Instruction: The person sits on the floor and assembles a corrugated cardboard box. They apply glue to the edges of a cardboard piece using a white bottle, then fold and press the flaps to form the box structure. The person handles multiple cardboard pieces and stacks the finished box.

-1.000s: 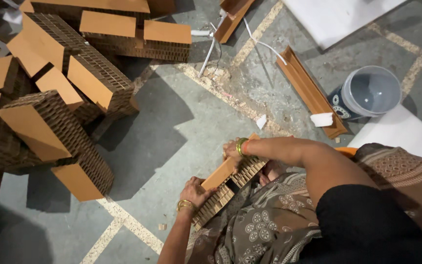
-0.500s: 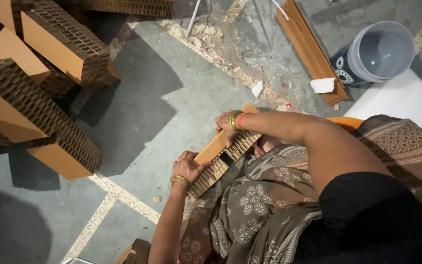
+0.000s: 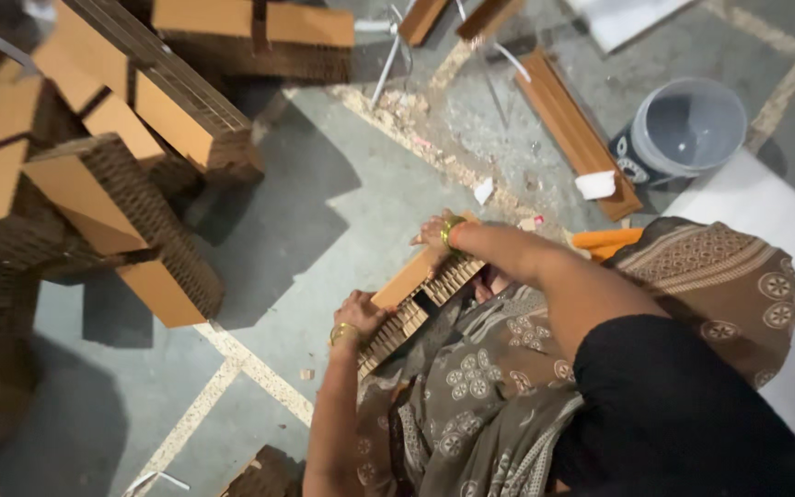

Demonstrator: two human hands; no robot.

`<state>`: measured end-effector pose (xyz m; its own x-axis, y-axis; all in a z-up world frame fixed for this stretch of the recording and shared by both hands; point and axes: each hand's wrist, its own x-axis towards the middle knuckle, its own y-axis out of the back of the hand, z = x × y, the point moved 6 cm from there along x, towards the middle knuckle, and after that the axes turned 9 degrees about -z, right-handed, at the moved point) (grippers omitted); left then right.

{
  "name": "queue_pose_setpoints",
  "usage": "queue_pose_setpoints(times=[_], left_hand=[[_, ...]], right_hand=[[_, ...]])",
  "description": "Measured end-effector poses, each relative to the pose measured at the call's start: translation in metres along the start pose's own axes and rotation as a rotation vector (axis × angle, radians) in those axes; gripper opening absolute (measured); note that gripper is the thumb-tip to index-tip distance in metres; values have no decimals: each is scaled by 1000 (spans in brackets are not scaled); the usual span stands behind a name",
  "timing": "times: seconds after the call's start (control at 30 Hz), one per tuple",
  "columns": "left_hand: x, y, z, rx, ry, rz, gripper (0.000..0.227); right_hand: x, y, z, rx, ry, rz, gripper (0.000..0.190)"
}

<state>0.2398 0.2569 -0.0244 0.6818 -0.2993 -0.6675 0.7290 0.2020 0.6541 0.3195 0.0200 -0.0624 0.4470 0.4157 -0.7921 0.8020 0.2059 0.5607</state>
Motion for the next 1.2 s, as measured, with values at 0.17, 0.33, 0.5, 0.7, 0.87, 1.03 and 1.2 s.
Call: queue_pose_setpoints(times=[0.17, 0.33, 0.5, 0.7, 0.87, 1.03, 1.2], left_hand=[[3, -18, -31, -239, -104, 363, 53], [-9, -15, -120, -641, 324, 581, 64], [-36, -61, -121, -1030, 697, 127, 78], [-40, -38, -109, -1241, 485, 344, 89], [-21, -16, -91, -1583, 160, 637, 75], [-15, -27, -76, -1612, 153, 659, 64], [-10, -31, -75, -1443, 172, 706, 55]], right_hand=[[5, -10, 69, 346, -56, 459, 106], [-50, -71, 160, 941, -83, 557, 86], [-59, -105, 162, 1069, -221, 361, 92], [-48, -73, 172, 1160, -130, 601, 106], [-49, -71, 189, 1819, 248, 775, 99], [-55, -119, 224, 1264, -428, 593, 83], [-28, -87, 264, 1372, -309, 675, 70]])
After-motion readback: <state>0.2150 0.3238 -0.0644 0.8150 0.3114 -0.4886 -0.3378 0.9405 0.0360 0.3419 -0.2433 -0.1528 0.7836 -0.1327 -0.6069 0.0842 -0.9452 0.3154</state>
